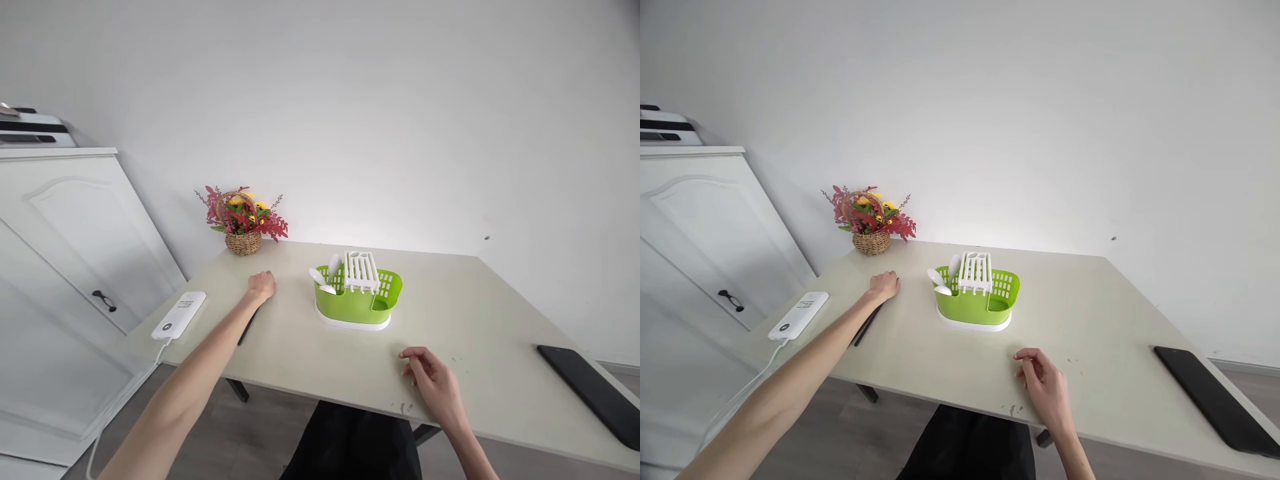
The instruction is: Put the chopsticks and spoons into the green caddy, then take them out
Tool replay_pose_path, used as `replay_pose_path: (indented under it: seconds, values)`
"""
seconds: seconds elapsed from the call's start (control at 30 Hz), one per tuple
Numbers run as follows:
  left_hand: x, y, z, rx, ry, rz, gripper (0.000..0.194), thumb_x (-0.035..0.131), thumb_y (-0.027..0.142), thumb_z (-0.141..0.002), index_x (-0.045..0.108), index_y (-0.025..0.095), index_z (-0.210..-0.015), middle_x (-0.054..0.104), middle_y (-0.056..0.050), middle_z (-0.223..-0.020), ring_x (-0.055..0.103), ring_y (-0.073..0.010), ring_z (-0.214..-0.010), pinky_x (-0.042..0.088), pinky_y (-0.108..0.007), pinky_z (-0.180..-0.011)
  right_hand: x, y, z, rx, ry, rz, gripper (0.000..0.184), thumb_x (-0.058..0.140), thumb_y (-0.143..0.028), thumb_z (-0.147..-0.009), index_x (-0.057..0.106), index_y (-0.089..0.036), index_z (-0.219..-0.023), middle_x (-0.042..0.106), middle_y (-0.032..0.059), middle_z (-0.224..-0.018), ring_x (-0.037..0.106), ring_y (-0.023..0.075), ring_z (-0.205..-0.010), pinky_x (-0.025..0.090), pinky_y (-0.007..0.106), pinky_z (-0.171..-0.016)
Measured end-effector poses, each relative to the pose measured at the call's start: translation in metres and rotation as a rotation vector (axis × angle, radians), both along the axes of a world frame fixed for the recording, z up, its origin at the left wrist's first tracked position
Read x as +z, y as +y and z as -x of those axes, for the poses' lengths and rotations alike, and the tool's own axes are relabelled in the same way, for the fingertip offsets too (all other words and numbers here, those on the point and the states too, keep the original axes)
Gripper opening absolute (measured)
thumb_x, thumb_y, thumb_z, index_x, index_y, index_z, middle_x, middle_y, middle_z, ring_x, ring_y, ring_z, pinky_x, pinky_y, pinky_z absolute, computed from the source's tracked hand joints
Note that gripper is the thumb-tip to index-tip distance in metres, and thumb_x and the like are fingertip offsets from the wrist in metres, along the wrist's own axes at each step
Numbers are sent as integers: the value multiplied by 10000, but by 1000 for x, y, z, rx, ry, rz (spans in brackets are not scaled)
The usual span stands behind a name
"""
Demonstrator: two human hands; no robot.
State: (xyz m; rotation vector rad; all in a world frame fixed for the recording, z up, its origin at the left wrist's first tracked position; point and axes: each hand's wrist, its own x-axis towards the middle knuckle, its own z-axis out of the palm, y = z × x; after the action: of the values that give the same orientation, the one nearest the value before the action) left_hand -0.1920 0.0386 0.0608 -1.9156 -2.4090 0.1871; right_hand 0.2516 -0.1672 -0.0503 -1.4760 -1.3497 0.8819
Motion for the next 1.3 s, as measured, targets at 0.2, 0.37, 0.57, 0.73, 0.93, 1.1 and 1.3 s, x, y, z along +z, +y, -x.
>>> replay_pose_path:
  seconds: [0.2, 0.37, 0.57, 0.73, 0.93, 1.1, 1.3]
  values:
    - [4, -3, 0, -6, -74, -54, 334, 641, 335, -990, 674, 131, -1253, 686, -206, -1274, 649, -342, -1223, 520, -478, -1033, 1, 0, 1, -7, 4, -10, 359, 534, -539, -955, 700, -228, -1025, 737, 36, -747, 651, 201, -655, 500, 309, -663]
    - [16, -3, -6, -58, -220, -208, 396, 624, 368, -972, 665, 101, -1262, 610, -272, -1397, 532, -411, -1382, 443, -487, -1123, 3, -1, 2, -6, 7, -6, 373, 539, -557, -946, 701, -230, -1022, 722, 26, -719, 636, 201, -632, 493, 312, -654]
    - [46, -9, -41, -288, -500, -386, 447, 308, 433, -1114, 574, 201, -1388, 596, -122, -1473, 588, -202, -1336, 477, -288, -1091, 5, -2, 2, -5, 0, 9, 388, 515, -574, -957, 687, -233, -1030, 733, 36, -763, 639, 209, -658, 491, 322, -680]
    - [72, -47, -76, -768, -747, -492, 430, 536, 547, -1025, 585, 234, -1315, 542, -104, -1520, 472, -247, -1460, 358, -404, -1245, 8, -4, 3, -10, -17, 20, 375, 523, -567, -952, 687, -238, -1026, 723, 28, -747, 624, 205, -647, 488, 322, -683]
    - [74, -79, -101, -1074, -597, -411, 779, 756, 587, -869, 466, 220, -1492, 356, -189, -1649, 295, -365, -1569, 323, -542, -1273, 10, -4, 4, -19, -3, -2, 376, 537, -565, -946, 699, -231, -1002, 722, 29, -731, 623, 197, -625, 487, 312, -656]
    - [67, -75, -107, -1110, -563, -392, 854, 726, 553, -903, 344, 236, -1598, 296, -190, -1684, 244, -356, -1596, 296, -552, -1292, 10, -5, 4, -13, -6, -12, 393, 527, -585, -958, 698, -234, -1005, 717, 23, -722, 630, 197, -626, 492, 308, -659]
    - [68, -58, -110, -1095, -615, -410, 834, 704, 441, -917, 316, 248, -1630, 248, -171, -1716, 218, -364, -1606, 297, -548, -1290, 10, -4, 5, -25, -3, -7, 417, 525, -604, -956, 700, -230, -1014, 716, 34, -726, 629, 206, -625, 491, 318, -654]
